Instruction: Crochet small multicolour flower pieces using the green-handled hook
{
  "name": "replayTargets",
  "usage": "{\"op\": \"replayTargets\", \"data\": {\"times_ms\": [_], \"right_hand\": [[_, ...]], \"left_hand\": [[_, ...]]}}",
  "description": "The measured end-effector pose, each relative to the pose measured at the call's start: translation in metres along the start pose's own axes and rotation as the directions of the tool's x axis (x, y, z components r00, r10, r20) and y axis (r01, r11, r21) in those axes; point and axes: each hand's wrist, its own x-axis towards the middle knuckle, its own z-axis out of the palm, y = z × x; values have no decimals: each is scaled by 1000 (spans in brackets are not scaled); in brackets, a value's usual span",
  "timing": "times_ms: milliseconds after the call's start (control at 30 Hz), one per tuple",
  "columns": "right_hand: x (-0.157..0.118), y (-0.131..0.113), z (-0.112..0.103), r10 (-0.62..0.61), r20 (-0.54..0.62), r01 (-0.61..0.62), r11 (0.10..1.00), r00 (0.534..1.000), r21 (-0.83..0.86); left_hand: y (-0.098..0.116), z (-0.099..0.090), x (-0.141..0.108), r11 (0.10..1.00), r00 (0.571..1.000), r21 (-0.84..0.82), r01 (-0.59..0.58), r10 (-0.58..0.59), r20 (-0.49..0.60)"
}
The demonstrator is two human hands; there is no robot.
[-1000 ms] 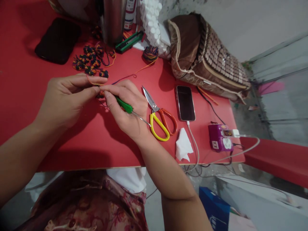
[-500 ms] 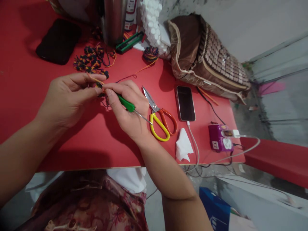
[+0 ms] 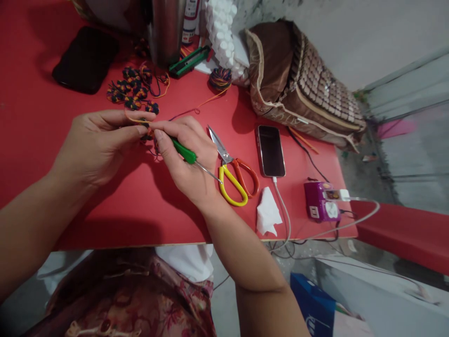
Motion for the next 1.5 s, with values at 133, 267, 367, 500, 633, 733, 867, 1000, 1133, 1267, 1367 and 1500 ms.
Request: {"op": "replayTargets", "data": {"times_ms": [133,267,367,500,633,733,867,1000,1133,1267,1367,1500], "right_hand": [[-1,-3,-1,23,13,-24,999,1000,40],[-2,-8,1,-19,2,19,1000,1000,6],[-2,-9,3,-36,-6,36,999,999,-6],[-4,-5,4,116,9,-116,992,993,53],[-6,3,6,143,-20,-143,990,990,7],[-7,1,6,53,21,-51,995,998,-91],[-6,-6,4,80,70,-70,989,994,-134],[-5,-11,4,43,32,-41,996,999,-73],[-5,-8,6,77,-13,-77,996,997,42],[-6,0,8,155,-44,-150,983,987,108],[-6,2,10,159,-55,-153,983,986,99],[-6,1,9,152,-45,-146,982,987,117]], "left_hand": [[7,3,-4,990,998,136,-31,38,-52],[9,3,-6,957,989,263,-122,140,-48],[9,3,-7,901,968,370,-226,251,-21],[9,1,-5,862,957,429,-270,291,17],[8,-1,-3,884,970,409,-226,244,9],[8,1,-4,923,983,345,-169,183,-8],[10,7,-9,924,984,345,-166,180,-8],[9,8,-8,965,991,229,-131,133,8],[6,2,-2,995,999,91,-38,37,15],[1,-3,6,998,998,-11,55,-55,21],[0,-3,8,993,996,-83,85,-84,13],[2,-4,9,980,985,-112,166,-160,58]]}}
